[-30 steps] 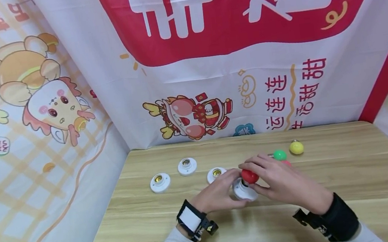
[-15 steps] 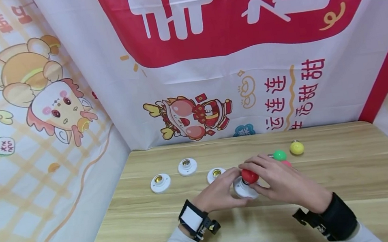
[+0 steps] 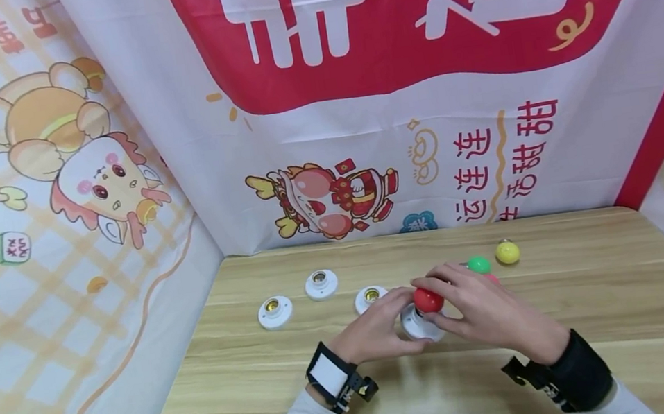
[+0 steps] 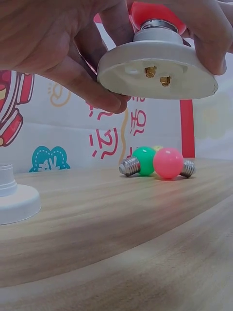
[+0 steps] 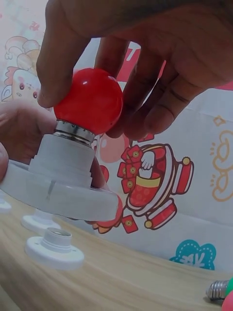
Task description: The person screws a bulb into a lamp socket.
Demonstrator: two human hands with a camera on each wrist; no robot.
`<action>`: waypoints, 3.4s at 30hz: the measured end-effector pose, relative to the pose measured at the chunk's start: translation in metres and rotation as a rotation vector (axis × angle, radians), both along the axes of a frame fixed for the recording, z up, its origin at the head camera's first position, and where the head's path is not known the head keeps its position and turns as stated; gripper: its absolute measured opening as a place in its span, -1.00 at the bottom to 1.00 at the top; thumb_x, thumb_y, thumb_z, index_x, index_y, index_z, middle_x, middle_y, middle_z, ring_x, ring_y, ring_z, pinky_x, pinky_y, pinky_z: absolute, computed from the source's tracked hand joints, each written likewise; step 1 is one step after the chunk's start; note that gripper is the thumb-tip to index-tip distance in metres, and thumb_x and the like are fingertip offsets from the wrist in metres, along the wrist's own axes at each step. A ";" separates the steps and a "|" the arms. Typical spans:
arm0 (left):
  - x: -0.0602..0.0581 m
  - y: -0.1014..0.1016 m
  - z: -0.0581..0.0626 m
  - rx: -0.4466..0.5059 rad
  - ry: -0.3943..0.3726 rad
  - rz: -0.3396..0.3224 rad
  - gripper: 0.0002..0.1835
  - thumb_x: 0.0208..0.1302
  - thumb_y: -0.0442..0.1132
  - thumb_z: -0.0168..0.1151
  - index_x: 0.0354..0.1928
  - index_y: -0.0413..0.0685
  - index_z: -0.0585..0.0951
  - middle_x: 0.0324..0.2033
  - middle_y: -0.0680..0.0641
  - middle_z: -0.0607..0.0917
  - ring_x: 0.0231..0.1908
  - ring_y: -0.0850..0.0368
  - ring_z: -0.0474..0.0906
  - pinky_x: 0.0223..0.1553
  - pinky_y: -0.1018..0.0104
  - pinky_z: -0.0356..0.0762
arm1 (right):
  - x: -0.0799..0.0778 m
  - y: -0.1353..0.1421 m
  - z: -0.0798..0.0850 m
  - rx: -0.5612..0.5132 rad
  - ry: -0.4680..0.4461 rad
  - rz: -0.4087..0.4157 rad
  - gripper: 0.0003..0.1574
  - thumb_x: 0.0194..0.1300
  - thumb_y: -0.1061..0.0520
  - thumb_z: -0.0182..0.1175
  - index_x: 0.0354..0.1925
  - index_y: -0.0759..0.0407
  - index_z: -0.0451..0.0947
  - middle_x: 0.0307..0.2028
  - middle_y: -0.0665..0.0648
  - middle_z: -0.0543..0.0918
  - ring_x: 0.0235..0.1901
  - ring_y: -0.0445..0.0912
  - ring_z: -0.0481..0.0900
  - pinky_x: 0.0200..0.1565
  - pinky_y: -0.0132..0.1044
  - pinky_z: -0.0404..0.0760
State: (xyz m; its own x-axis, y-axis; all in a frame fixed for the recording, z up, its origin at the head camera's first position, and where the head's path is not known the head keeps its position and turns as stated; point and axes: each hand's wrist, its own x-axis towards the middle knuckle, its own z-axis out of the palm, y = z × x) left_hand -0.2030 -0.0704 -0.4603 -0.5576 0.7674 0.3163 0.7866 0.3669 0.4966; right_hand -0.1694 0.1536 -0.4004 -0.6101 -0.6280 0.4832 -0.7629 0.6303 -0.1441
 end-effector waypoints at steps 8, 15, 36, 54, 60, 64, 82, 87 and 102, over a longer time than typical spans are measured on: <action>0.000 -0.001 0.001 0.002 0.016 0.002 -0.19 0.11 0.11 0.36 0.38 0.10 0.28 0.27 0.09 0.41 0.21 0.32 0.30 0.22 0.43 0.36 | 0.002 0.000 0.000 0.013 -0.030 -0.016 -0.10 0.02 -0.17 0.44 0.30 0.00 0.38 0.12 0.05 0.49 0.01 -0.15 0.49 -0.02 -0.19 0.65; -0.001 -0.001 0.001 0.011 0.026 0.011 -0.18 0.07 0.04 0.41 0.36 0.08 0.29 0.24 0.08 0.44 0.18 0.32 0.33 0.21 0.43 0.37 | 0.004 0.002 0.004 -0.007 -0.058 0.053 -0.07 0.04 0.08 0.38 0.37 0.02 0.28 0.21 0.07 0.44 0.08 -0.10 0.48 0.00 -0.15 0.65; 0.001 0.002 0.001 0.049 0.030 -0.026 -0.16 0.06 0.01 0.42 0.38 0.07 0.29 0.28 0.07 0.42 0.21 0.31 0.31 0.23 0.44 0.34 | 0.002 0.003 0.005 -0.022 -0.028 0.000 -0.32 -0.02 -0.05 0.47 0.09 0.06 0.51 -0.04 0.00 0.59 -0.16 -0.21 0.57 -0.13 -0.28 0.69; 0.002 0.004 0.004 0.090 0.023 -0.048 -0.09 0.07 0.01 0.41 0.43 0.18 0.16 0.27 0.07 0.43 0.16 0.34 0.37 0.15 0.50 0.41 | 0.002 0.007 0.003 -0.041 0.047 0.123 -0.27 0.03 0.12 0.44 0.21 0.00 0.51 0.12 0.06 0.56 0.06 -0.12 0.52 -0.01 -0.17 0.65; 0.002 0.004 0.003 0.091 0.036 -0.053 -0.17 0.10 -0.01 0.40 0.40 0.07 0.25 0.24 0.04 0.46 0.16 0.32 0.39 0.16 0.51 0.41 | 0.003 0.006 0.006 -0.052 0.042 0.097 -0.27 -0.02 0.11 0.49 0.17 0.01 0.53 0.06 0.09 0.59 -0.04 -0.09 0.58 -0.07 -0.16 0.68; 0.003 0.004 0.005 0.083 0.045 -0.053 -0.18 0.09 -0.05 0.41 0.38 0.03 0.28 0.24 0.03 0.47 0.16 0.31 0.39 0.17 0.50 0.39 | 0.003 0.006 0.007 -0.037 0.023 0.096 -0.24 0.00 0.10 0.48 0.21 0.01 0.49 0.11 0.08 0.56 -0.01 -0.10 0.57 -0.07 -0.15 0.68; 0.004 0.003 0.003 0.077 0.028 -0.019 -0.19 0.13 0.06 0.37 0.40 0.10 0.27 0.25 0.06 0.46 0.16 0.32 0.39 0.17 0.49 0.41 | 0.004 0.004 0.005 -0.007 0.064 0.096 -0.25 0.01 0.19 0.46 0.21 0.03 0.51 0.08 0.14 0.60 0.01 -0.05 0.57 -0.07 -0.16 0.67; 0.004 0.004 0.003 0.088 0.046 -0.026 -0.21 0.09 0.00 0.41 0.36 0.07 0.31 0.23 0.05 0.48 0.17 0.33 0.37 0.18 0.49 0.40 | 0.003 0.002 0.004 -0.016 0.019 0.086 -0.24 0.05 0.10 0.44 0.24 0.00 0.46 0.11 0.12 0.56 0.00 -0.06 0.57 -0.07 -0.13 0.68; 0.005 0.004 0.005 0.116 0.057 -0.044 -0.21 0.09 -0.04 0.42 0.36 0.06 0.32 0.23 0.05 0.48 0.16 0.34 0.37 0.18 0.50 0.39 | 0.000 0.003 0.004 -0.042 0.057 0.142 -0.33 0.10 0.17 0.39 0.21 0.16 0.49 0.07 0.17 0.59 0.05 -0.01 0.54 0.02 -0.10 0.64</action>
State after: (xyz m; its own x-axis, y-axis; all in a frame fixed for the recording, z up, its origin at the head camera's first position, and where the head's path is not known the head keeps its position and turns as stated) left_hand -0.1980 -0.0662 -0.4553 -0.5032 0.7472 0.4342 0.8286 0.2745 0.4879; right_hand -0.1691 0.1565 -0.3961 -0.4876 -0.6843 0.5422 -0.8514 0.5103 -0.1216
